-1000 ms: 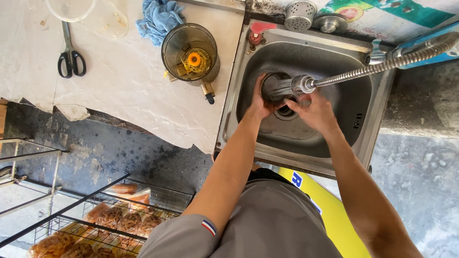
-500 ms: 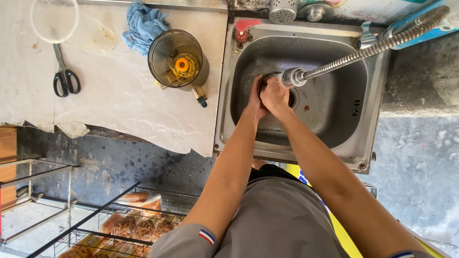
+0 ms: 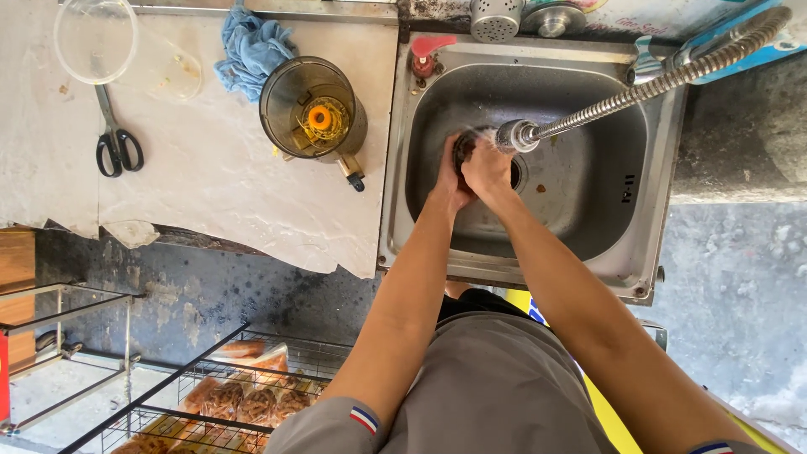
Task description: Washing and scrubbing components of a juicer in a kitchen sink.
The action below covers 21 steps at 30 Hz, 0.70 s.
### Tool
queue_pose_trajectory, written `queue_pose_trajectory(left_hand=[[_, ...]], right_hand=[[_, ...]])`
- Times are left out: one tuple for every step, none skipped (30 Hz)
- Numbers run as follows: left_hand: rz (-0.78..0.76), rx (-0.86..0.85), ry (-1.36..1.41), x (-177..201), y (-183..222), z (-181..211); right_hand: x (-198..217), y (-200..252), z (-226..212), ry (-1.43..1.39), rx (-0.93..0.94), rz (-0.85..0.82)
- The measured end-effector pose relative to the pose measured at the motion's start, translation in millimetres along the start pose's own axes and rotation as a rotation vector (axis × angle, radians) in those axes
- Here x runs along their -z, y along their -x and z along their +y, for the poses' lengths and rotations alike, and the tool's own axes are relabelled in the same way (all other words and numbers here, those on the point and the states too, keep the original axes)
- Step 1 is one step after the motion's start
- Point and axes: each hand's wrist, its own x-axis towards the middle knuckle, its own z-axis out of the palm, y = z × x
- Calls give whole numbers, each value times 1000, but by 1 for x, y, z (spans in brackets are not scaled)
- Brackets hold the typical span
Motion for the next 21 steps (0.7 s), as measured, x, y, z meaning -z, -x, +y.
queue_pose_trajectory(left_hand=[[9,30,20,2,-1,1],[16,59,40,3,-3,2],[15,59,42,3,-3,0],[55,63,-5,3,-3,1],[95,66,-51,3,-3,2],[95,70,-49,5,-4,0],[80,96,-98,8,-6,-1],[63,117,-150,10,-8,1],[62,116,-151,12,-13,-1],[58,123,-126,15,-17,-2],[54,131,-101,19,-21,-1],[55,125,-97,7,-12,1],[127,105,-107,-4,-2,4],[197,83,-116,-17,7,7],[194,76,-110,-17,8,6],[225,-83,-340,-18,9,5],[253,-244,-569,-19,9,4],[253,-250,-565,2,-19,-2],[334,-500,-667,24,-47,-7],[417,-749,-766,45,-75,-13],[418,-753,-762,37,-62,-11]], right_hand=[[6,7,-1,-12,21,78],[13,13,-2,-22,44,157],[23,21,-2,-20,44,156],[33,27,-5,-78,75,208],[42,33,-7,-135,107,260],[50,40,-6,-132,104,258],[57,47,-6,-209,105,212],[65,51,-8,-289,111,170],[76,57,-7,-288,112,171],[85,63,-8,-441,75,124],[95,69,-10,-593,37,76],[101,73,0,-591,43,71],[108,77,10,-723,-66,37],[115,79,20,-850,-174,2],[122,83,28,-846,-166,-1],[129,86,35,-656,-236,24],[137,88,43,-464,-303,51],[134,86,51,-461,-296,49],[132,84,58,-407,-175,47],[128,83,66,-353,-57,46],[131,83,54,-352,-53,45]])
